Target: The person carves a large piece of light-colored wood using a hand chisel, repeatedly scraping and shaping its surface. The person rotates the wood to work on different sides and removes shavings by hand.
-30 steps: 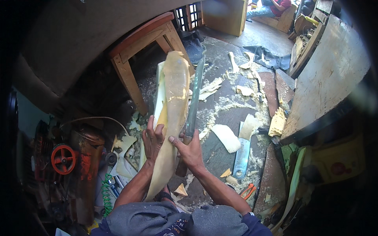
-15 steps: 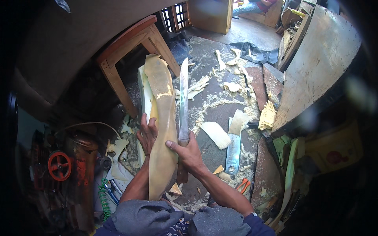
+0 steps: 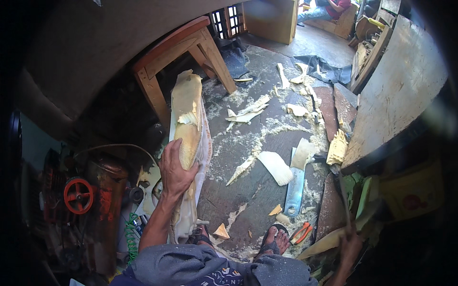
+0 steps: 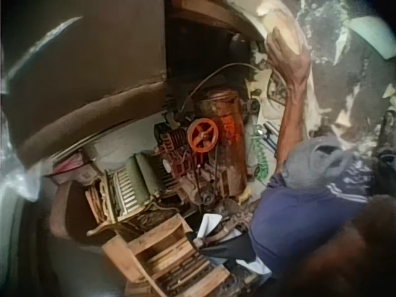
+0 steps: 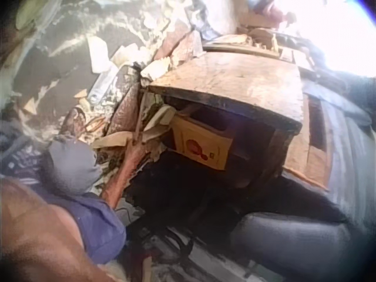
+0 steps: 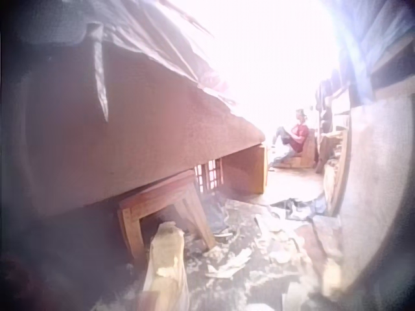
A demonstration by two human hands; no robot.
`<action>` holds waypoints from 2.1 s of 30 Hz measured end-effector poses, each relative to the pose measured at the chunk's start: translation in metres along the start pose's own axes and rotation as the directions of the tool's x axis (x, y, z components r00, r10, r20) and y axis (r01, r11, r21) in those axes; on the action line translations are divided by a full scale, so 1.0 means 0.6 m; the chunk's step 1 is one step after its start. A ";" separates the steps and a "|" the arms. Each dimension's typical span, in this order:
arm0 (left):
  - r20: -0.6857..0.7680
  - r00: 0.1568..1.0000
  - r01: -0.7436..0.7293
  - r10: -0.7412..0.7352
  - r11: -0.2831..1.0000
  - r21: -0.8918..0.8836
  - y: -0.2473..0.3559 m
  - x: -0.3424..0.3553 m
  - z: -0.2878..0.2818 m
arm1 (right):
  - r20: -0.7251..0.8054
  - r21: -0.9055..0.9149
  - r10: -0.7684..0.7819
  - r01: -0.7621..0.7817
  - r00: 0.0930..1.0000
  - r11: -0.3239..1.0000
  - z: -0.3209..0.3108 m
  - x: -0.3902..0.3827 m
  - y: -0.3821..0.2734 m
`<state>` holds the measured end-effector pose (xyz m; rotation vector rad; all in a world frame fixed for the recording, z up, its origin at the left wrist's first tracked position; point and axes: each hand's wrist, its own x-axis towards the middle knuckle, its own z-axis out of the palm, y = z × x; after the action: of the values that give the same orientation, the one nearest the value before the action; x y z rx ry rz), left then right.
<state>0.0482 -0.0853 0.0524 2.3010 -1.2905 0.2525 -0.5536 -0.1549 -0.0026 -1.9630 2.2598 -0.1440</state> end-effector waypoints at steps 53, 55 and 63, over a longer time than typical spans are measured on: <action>0.309 0.908 -0.312 0.281 0.949 0.054 0.130 -0.066 0.002 | 0.205 0.966 -0.548 -0.258 0.811 -0.020 0.056 0.051 -0.695; 0.307 0.912 -0.302 0.272 0.952 0.054 0.129 -0.069 0.001 | 0.309 0.945 -0.529 -0.319 0.790 0.076 0.067 0.052 -0.688; 0.316 0.907 -0.298 0.279 0.955 0.013 0.123 -0.069 -0.004 | 0.292 0.928 -0.617 -0.372 0.731 -0.002 0.103 0.046 -0.661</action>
<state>-0.0360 -0.0849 0.0624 2.2570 -1.8101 0.0231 -0.1597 -0.2373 0.0015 -0.9597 0.7302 -0.7240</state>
